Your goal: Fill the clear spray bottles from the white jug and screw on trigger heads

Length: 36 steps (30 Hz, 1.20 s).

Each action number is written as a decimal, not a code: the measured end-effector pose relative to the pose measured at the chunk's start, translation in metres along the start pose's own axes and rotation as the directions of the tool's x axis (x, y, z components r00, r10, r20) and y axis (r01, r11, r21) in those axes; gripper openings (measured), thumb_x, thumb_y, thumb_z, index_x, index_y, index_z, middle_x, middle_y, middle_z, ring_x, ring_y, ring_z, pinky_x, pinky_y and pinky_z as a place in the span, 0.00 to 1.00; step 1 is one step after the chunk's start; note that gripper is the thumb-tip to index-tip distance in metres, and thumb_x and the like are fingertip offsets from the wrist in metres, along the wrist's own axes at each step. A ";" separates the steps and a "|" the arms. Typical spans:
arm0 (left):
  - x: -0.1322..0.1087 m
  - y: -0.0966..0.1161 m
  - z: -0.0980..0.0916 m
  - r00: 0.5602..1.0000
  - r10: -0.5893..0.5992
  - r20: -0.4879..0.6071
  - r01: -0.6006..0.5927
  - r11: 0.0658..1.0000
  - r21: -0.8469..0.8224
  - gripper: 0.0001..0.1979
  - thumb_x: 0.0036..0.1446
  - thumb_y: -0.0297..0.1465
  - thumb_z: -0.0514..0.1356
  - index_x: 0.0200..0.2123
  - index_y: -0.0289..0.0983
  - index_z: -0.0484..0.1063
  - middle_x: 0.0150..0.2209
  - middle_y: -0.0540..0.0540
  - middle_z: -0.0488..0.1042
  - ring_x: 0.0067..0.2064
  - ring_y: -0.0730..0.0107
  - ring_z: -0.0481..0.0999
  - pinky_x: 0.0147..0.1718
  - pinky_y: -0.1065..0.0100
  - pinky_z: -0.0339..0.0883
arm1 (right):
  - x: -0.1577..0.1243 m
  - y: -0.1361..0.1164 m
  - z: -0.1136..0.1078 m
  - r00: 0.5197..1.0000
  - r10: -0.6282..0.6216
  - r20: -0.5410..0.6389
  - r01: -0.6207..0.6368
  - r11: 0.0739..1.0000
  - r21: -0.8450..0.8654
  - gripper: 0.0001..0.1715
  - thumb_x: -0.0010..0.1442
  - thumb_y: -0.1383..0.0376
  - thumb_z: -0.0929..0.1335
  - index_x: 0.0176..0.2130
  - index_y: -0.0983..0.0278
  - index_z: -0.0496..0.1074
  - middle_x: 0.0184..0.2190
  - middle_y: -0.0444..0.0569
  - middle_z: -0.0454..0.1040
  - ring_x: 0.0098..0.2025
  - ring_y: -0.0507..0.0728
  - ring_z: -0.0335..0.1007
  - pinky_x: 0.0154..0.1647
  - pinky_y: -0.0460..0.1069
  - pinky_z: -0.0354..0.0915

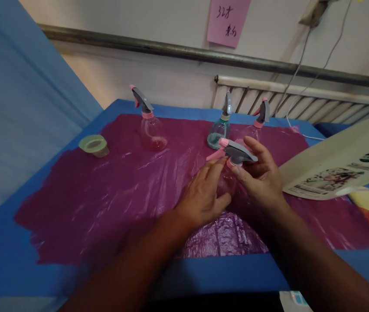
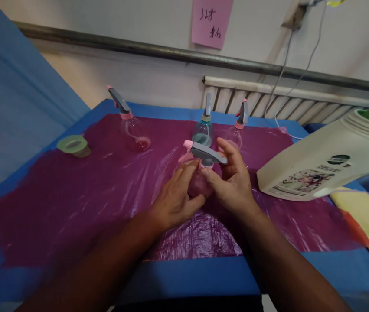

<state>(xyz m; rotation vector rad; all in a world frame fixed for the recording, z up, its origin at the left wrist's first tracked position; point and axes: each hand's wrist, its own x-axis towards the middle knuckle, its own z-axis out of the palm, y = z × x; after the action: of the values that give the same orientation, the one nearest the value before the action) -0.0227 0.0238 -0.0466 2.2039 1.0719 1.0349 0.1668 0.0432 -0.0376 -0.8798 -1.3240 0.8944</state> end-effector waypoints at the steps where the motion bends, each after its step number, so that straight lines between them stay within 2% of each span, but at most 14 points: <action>1: 0.000 0.000 0.000 1.000 -0.004 -0.010 0.004 1.000 0.000 0.45 0.64 0.28 0.67 0.80 0.47 0.53 0.77 0.39 0.66 0.77 0.44 0.69 0.75 0.41 0.70 | 0.002 0.002 0.001 1.000 -0.011 -0.005 0.011 1.000 -0.019 0.44 0.62 0.54 0.83 0.70 0.45 0.71 0.62 0.48 0.78 0.61 0.62 0.81 0.71 0.65 0.77; 6: 0.001 0.002 -0.002 1.000 -0.025 0.018 0.025 0.999 -0.020 0.42 0.66 0.30 0.68 0.78 0.49 0.56 0.74 0.39 0.69 0.72 0.45 0.74 0.70 0.42 0.74 | 0.001 -0.001 0.004 0.997 -0.078 0.028 0.080 0.994 -0.070 0.51 0.59 0.52 0.84 0.73 0.44 0.66 0.66 0.50 0.75 0.67 0.65 0.77 0.72 0.66 0.75; 9: 0.001 0.001 -0.001 1.000 -0.008 0.000 0.008 0.999 -0.037 0.40 0.69 0.34 0.68 0.78 0.50 0.56 0.72 0.40 0.70 0.71 0.47 0.75 0.70 0.43 0.74 | -0.004 -0.009 0.001 0.991 -0.088 0.099 0.089 0.996 0.000 0.47 0.66 0.52 0.80 0.76 0.41 0.64 0.72 0.49 0.73 0.72 0.65 0.73 0.73 0.66 0.74; 11: 0.001 0.000 0.000 1.000 -0.002 -0.016 0.002 0.999 -0.035 0.40 0.69 0.33 0.68 0.78 0.50 0.56 0.71 0.40 0.71 0.70 0.49 0.76 0.69 0.45 0.75 | -0.007 -0.011 -0.003 0.988 -0.058 0.146 0.055 0.998 0.022 0.44 0.71 0.54 0.76 0.78 0.41 0.61 0.71 0.49 0.76 0.71 0.63 0.75 0.71 0.65 0.75; 13: 0.001 -0.001 0.000 1.000 -0.004 -0.011 0.004 1.000 -0.026 0.41 0.67 0.30 0.68 0.78 0.49 0.57 0.71 0.40 0.71 0.70 0.48 0.76 0.69 0.45 0.75 | -0.007 -0.010 -0.005 0.988 -0.020 0.150 0.020 1.000 0.004 0.42 0.73 0.55 0.75 0.78 0.42 0.61 0.65 0.49 0.81 0.67 0.62 0.79 0.70 0.65 0.76; 15: 0.000 -0.001 0.000 1.000 -0.009 0.003 0.009 1.000 -0.005 0.44 0.64 0.28 0.68 0.79 0.49 0.55 0.72 0.40 0.70 0.71 0.46 0.75 0.69 0.44 0.75 | -0.005 -0.007 -0.005 0.995 -0.015 0.095 0.017 1.000 -0.024 0.40 0.71 0.57 0.77 0.75 0.43 0.66 0.63 0.48 0.82 0.66 0.62 0.80 0.71 0.64 0.75; 18: 0.000 0.000 -0.001 1.000 -0.011 0.017 0.011 1.000 0.019 0.46 0.64 0.29 0.68 0.80 0.49 0.53 0.72 0.39 0.71 0.72 0.43 0.74 0.69 0.41 0.74 | -0.002 -0.003 -0.003 0.999 -0.047 0.026 0.049 0.998 -0.048 0.43 0.64 0.57 0.82 0.72 0.43 0.70 0.68 0.48 0.77 0.68 0.63 0.78 0.75 0.65 0.73; 21: 0.000 0.000 -0.002 1.000 -0.003 0.015 0.003 1.000 0.013 0.42 0.68 0.34 0.68 0.79 0.47 0.54 0.72 0.38 0.72 0.71 0.43 0.74 0.69 0.39 0.73 | -0.004 -0.006 -0.001 0.996 -0.049 0.075 0.051 0.998 -0.032 0.48 0.63 0.56 0.82 0.75 0.42 0.67 0.70 0.49 0.75 0.69 0.64 0.77 0.74 0.66 0.74; 24: 0.001 0.001 -0.002 1.000 -0.011 0.029 0.011 1.000 0.018 0.42 0.68 0.34 0.69 0.79 0.47 0.54 0.72 0.38 0.72 0.71 0.43 0.74 0.69 0.40 0.73 | -0.006 -0.010 -0.002 0.994 -0.019 0.106 0.021 1.000 -0.022 0.43 0.70 0.53 0.78 0.77 0.43 0.65 0.67 0.49 0.79 0.66 0.64 0.80 0.69 0.65 0.78; 28: 0.002 0.003 -0.002 0.997 -0.056 0.048 0.055 0.998 0.027 0.44 0.65 0.30 0.68 0.79 0.47 0.55 0.72 0.39 0.72 0.71 0.44 0.75 0.69 0.41 0.74 | -0.005 -0.014 -0.003 0.997 0.020 0.069 -0.018 1.000 -0.023 0.34 0.70 0.53 0.79 0.70 0.47 0.74 0.59 0.49 0.85 0.58 0.62 0.85 0.63 0.61 0.81; 32: 0.001 0.003 -0.001 0.998 -0.059 0.017 0.058 0.998 0.026 0.43 0.66 0.31 0.69 0.78 0.48 0.55 0.74 0.39 0.69 0.75 0.44 0.72 0.71 0.42 0.73 | -0.002 -0.013 -0.003 1.000 0.013 0.024 -0.013 1.000 -0.012 0.29 0.66 0.56 0.82 0.63 0.50 0.79 0.58 0.47 0.86 0.58 0.60 0.85 0.66 0.60 0.79; 36: 0.001 0.001 0.001 1.000 -0.031 0.000 0.031 0.999 0.022 0.44 0.65 0.30 0.68 0.78 0.47 0.54 0.76 0.37 0.68 0.77 0.44 0.70 0.74 0.40 0.70 | -0.004 -0.009 -0.004 1.000 0.013 0.014 -0.012 0.999 -0.030 0.27 0.66 0.56 0.82 0.61 0.49 0.79 0.58 0.46 0.86 0.60 0.59 0.84 0.71 0.62 0.76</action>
<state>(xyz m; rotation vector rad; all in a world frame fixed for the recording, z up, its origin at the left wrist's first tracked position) -0.0212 0.0238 -0.0465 2.1980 1.1192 1.0136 0.1706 0.0355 -0.0310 -0.9073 -1.3489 0.8942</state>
